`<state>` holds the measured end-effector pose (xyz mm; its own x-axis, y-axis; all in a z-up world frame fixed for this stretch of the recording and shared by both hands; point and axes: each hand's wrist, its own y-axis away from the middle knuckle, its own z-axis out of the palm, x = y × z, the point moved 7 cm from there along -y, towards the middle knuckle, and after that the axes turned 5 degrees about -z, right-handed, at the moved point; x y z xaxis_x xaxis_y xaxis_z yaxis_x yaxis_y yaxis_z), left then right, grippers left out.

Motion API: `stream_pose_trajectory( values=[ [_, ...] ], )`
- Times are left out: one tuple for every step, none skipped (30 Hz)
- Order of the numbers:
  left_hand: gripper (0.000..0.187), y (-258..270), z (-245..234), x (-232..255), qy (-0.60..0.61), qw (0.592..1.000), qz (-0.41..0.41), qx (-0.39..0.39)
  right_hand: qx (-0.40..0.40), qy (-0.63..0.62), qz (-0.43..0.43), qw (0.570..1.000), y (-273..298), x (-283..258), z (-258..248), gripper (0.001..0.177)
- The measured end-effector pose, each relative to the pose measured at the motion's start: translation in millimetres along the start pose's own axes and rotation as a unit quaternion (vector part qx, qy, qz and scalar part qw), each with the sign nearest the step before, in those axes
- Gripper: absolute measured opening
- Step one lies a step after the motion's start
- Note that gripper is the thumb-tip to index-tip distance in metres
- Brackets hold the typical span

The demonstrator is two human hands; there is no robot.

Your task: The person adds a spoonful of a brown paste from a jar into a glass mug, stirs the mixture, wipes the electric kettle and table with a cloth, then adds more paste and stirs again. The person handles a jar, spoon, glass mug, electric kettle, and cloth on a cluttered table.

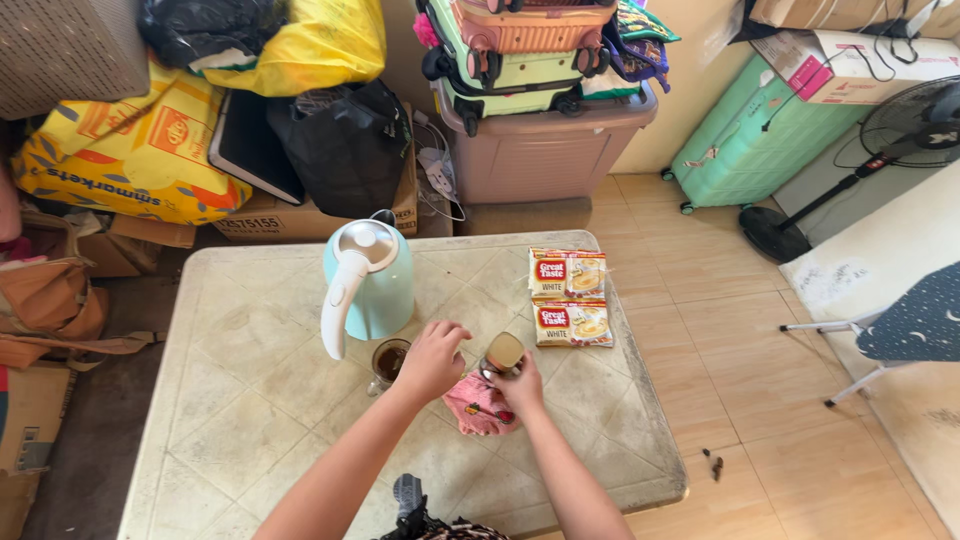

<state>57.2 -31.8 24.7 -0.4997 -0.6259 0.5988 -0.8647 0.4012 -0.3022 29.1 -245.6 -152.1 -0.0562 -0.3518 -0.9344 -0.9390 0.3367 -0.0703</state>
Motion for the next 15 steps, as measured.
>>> stream_pose_trajectory(
  values=[
    [0.033, -3, 9, 5, 0.006, 1.0, 0.009, -0.015, -0.004, 0.012, 0.004, 1.0, 4, 3, 2, 0.066],
    [0.029, -5, 20, 11, 0.013, 0.999, 0.019, -0.03, -0.007, 0.024, 0.009, 1.0, 6, 5, 2, 0.068],
    [0.025, -8, 29, 17, 0.016, 0.999, 0.029, -0.043, -0.011, 0.034, 0.011, 0.999, 4, 7, 4, 0.069],
    [0.021, -4, 43, 24, 0.006, 0.997, 0.027, -0.071, -0.004, 0.011, 0.004, 1.0, 1, 7, 3, 0.067],
    [0.016, 11, 59, 31, -0.004, 0.995, 0.022, -0.101, 0.001, -0.012, 0.001, 1.0, 1, 10, 3, 0.064],
    [0.017, 25, 80, 35, -0.05, 0.984, 0.034, -0.17, 0.007, -0.035, -0.003, 0.999, 0, 12, 3, 0.062],
    [0.018, 39, 100, 36, -0.096, 0.966, 0.047, -0.237, 0.017, -0.003, 0.005, 1.0, -7, 16, 1, 0.069],
    [0.026, 50, 106, 31, -0.096, 0.968, 0.031, -0.228, 0.028, 0.028, 0.013, 0.999, -15, 18, -1, 0.076],
    [0.033, 63, 111, 25, -0.095, 0.971, 0.016, -0.22, 0.038, 0.061, 0.022, 0.997, -19, 22, -6, 0.083],
    [0.041, 73, 117, 17, -0.094, 0.973, 0.0, -0.211, 0.041, 0.06, 0.012, 0.997, -21, 22, -9, 0.085],
    [0.056, 82, 129, 8, -0.127, 0.959, 0.01, -0.252, 0.043, 0.06, -0.001, 0.997, -24, 22, -12, 0.087],
    [0.073, 91, 141, -3, -0.161, 0.942, 0.018, -0.293, 0.046, 0.06, -0.014, 0.997, -27, 20, -14, 0.088],
    [0.089, 102, 155, -12, -0.194, 0.922, 0.025, -0.334, 0.04, 0.069, -0.003, 0.997, -30, 22, -15, 0.088],
    [0.084, 108, 166, -15, -0.185, 0.923, 0.02, -0.336, 0.034, 0.077, 0.009, 0.996, -33, 23, -17, 0.088],
    [0.079, 112, 175, -19, -0.178, 0.924, 0.015, -0.337, 0.029, 0.084, 0.019, 0.996, -35, 23, -16, 0.088]
  ],
)
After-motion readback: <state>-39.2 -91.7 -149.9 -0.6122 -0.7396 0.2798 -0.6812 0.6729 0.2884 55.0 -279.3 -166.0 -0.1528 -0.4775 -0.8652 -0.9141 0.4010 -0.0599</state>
